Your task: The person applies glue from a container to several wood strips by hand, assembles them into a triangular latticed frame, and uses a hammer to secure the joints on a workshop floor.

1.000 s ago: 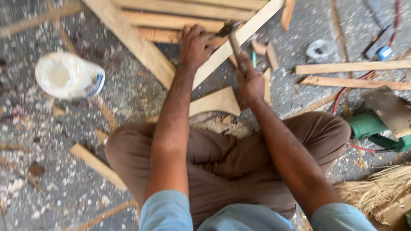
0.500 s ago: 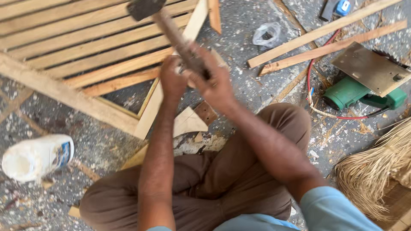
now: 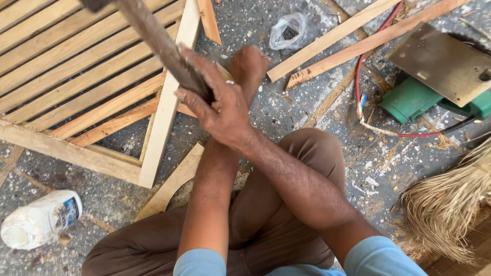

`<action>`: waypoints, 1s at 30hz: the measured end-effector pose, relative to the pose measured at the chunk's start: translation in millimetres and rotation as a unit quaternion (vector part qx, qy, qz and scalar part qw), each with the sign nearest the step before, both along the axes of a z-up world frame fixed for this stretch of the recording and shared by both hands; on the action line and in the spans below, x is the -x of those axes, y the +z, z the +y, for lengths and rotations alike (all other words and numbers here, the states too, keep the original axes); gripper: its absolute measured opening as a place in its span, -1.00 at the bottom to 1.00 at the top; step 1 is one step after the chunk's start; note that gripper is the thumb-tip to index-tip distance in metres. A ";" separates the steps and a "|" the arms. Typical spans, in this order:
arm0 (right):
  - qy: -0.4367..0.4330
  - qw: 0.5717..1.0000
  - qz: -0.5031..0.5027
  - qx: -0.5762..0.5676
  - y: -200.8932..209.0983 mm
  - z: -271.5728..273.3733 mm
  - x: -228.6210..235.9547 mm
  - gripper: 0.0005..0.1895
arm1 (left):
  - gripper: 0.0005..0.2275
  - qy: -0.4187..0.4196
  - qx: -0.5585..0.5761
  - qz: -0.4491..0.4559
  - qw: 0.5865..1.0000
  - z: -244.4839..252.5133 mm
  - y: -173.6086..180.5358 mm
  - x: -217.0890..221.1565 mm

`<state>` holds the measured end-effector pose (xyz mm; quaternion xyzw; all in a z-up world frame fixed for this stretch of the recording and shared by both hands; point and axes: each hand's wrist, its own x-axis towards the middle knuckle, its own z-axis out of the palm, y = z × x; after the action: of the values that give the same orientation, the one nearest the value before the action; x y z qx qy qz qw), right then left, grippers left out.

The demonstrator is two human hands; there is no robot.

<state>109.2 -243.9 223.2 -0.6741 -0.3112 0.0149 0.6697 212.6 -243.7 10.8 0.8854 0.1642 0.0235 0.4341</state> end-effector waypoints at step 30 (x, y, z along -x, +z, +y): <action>0.080 0.983 0.110 0.123 -29.0 -1.6 27.4 -0.31 | -0.88 0.264 0.049 -0.253 0.929 225.5 12.3 237.4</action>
<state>81.8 -245.5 194.1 -0.7182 -0.2846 0.1805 0.6088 -24.8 -18.2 23.2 0.7526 0.2773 0.3528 0.4819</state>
